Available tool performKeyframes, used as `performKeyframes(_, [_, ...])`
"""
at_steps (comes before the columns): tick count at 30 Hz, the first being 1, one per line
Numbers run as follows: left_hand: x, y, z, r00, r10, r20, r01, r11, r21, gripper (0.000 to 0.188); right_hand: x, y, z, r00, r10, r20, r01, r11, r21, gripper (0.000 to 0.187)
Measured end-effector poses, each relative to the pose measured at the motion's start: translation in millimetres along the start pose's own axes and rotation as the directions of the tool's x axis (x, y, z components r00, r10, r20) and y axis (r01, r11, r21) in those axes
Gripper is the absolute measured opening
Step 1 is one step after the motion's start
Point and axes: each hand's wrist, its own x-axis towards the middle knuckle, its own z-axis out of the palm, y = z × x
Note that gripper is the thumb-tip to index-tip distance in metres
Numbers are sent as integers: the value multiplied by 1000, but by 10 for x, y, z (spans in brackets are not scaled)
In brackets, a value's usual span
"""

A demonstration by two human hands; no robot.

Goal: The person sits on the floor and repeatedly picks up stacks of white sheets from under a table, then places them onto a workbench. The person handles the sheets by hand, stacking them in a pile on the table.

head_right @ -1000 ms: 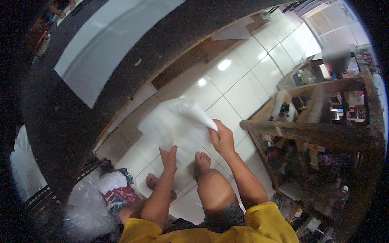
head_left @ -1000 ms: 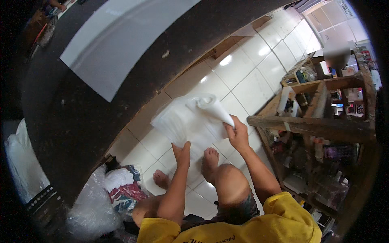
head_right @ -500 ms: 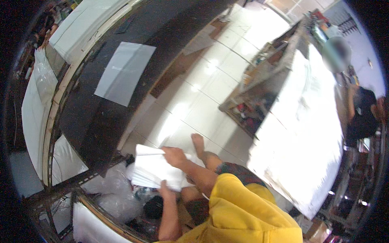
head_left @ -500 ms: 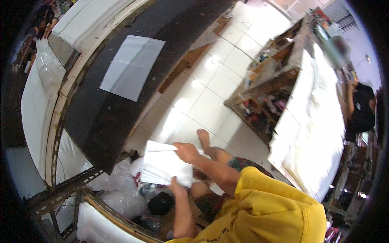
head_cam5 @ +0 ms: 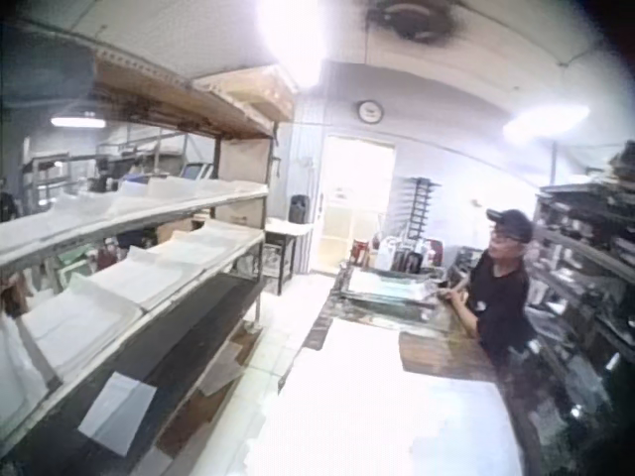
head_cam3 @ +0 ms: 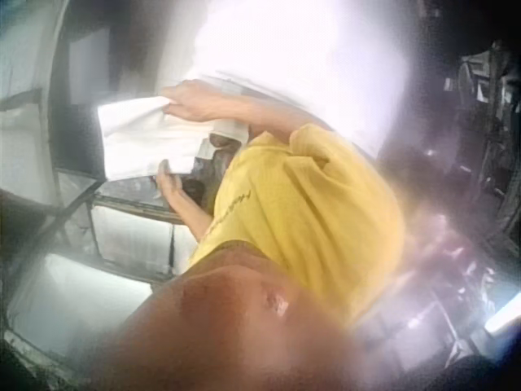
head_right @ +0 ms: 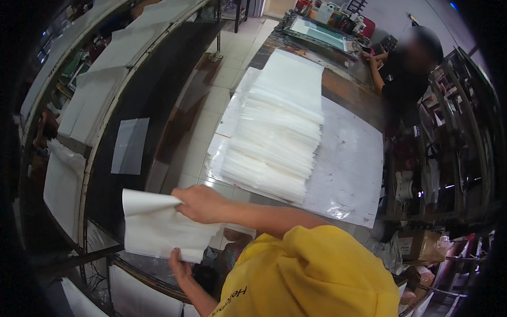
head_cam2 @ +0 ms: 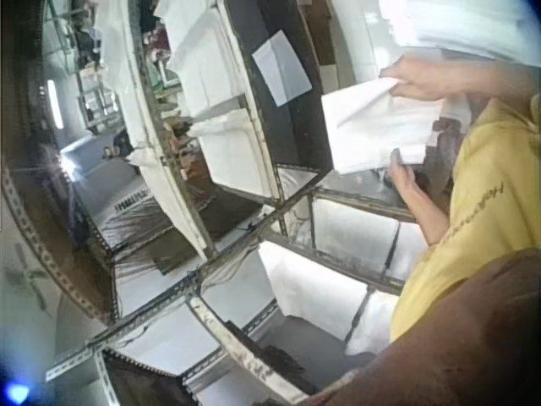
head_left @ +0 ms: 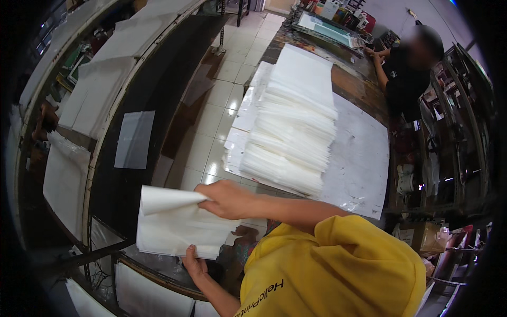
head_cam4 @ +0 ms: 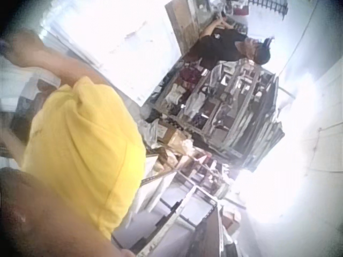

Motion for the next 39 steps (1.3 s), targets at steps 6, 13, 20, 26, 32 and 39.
performKeyframes(6, [-1058, 96, 1105, 945, 147, 294, -179, 980, 86, 68, -1269, -122, -1409, 985, -38, -167, 60, 990, 126, 23])
performKeyframes(13, [-2495, -972, 2494, 920, -120, 373, 25, 968, 248, 62, -2989, 650, -2653, 945, 241, -221, -176, 945, 275, 30])
performKeyframes(20, [-3103, -2177, 3054, 863, -261, 433, 125, 940, 318, 61, -3956, 1668, -3157, 887, 433, -158, -362, 866, 345, 38])
performKeyframes(26, [-3279, -2787, 3317, 907, -258, 333, 206, 962, 181, 64, -3914, 2382, -3203, 882, 464, -83, -428, 861, 274, 39])
performKeyframes(32, [-3073, -3050, 3642, 951, -198, 236, 179, 979, 101, 61, -3384, 2753, -3388, 887, 461, 8, -459, 883, 100, 39])
performKeyframes(39, [-2856, -3150, 3704, 967, -161, 198, 150, 986, 72, 58, -3020, 2964, -3427, 860, 504, 81, -510, 854, 100, 42])
